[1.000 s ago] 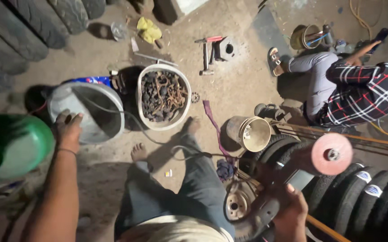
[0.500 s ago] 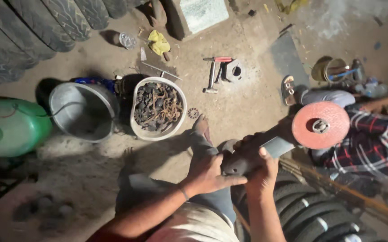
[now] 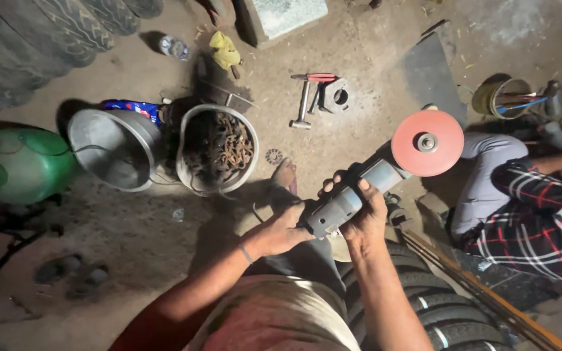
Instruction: The person sits on the workshop floor and uses an angle grinder to grind rusted metal pieces, producing sparks. They then hammer a metal piece on a heavy plate, sort through a bucket of rusted metal parts, and resume grinding more pieces.
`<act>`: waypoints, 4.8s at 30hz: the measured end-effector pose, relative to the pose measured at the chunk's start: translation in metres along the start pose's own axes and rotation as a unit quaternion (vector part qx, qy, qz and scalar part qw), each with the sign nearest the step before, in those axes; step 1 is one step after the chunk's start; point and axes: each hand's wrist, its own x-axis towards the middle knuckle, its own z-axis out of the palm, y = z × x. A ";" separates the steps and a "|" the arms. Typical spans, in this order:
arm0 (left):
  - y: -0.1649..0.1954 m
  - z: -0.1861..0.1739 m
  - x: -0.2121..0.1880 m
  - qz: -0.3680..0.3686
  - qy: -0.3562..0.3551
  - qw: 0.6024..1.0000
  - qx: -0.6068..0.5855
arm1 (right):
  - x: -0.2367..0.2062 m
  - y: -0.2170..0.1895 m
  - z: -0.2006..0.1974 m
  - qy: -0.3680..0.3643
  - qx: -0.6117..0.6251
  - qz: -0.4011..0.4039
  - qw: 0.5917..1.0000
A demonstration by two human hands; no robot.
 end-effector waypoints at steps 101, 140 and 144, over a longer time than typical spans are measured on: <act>-0.056 0.154 0.496 0.023 0.879 0.150 -0.452 | 0.270 -0.076 0.297 -0.657 -0.556 0.445 0.249; -0.170 -0.250 0.640 0.069 0.652 -0.057 -0.753 | 0.431 0.196 -0.197 -0.551 -0.713 0.337 -0.274; -0.198 -0.254 0.614 0.135 0.603 0.095 -0.780 | 0.456 0.223 -0.210 -0.562 -0.664 0.327 -0.369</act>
